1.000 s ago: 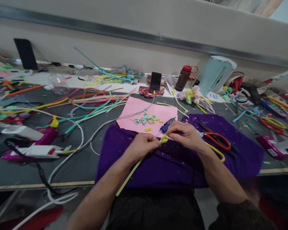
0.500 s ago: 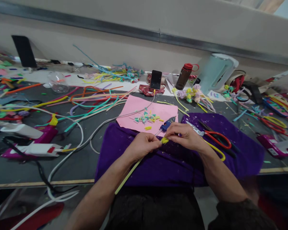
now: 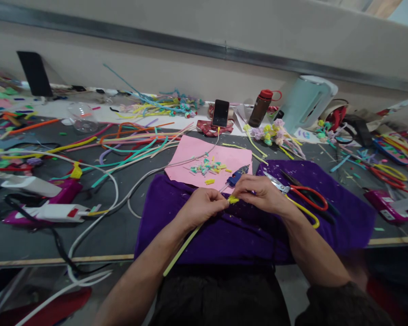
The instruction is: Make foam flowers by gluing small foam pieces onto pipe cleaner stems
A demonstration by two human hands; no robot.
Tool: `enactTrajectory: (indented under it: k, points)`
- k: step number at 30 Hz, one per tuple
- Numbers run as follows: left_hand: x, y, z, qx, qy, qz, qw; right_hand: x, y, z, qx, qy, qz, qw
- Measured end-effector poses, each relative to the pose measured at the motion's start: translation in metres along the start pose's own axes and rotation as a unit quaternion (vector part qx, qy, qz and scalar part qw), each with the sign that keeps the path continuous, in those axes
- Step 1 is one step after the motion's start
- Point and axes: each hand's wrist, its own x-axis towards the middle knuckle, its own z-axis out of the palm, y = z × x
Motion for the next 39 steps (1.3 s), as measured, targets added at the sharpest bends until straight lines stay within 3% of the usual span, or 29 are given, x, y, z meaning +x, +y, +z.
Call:
enactTrajectory:
  k: [11, 15, 20, 26, 32, 39]
  points:
    - [-0.001, 0.003, -0.001, -0.013, -0.003, -0.015, 1.0, -0.001, 0.002, 0.0, 0.009, 0.024, -0.009, 1.0]
    - [-0.002, 0.006, -0.004, -0.049, 0.005, -0.009, 0.999, -0.002, -0.001, -0.006, 0.019, 0.103, 0.029, 0.994]
    - [-0.001, 0.004, -0.012, -0.183, -0.013, -0.032, 0.983, 0.0, -0.007, -0.005, 0.023, 0.196, 0.074, 0.978]
    - [-0.003, 0.004, -0.019, -0.282, 0.007, -0.013, 0.959, 0.006, -0.012, 0.014, 0.065, 0.153, 0.1, 0.981]
    - [-0.006, 0.005, -0.023, -0.298, 0.034, 0.006, 0.954, 0.019, -0.028, 0.022, 0.191, 0.163, 0.166, 0.954]
    - [-0.009, 0.008, -0.021, -0.287, 0.091, 0.039, 0.953, 0.047, -0.039, 0.033, 0.292, 0.228, 0.189, 0.909]
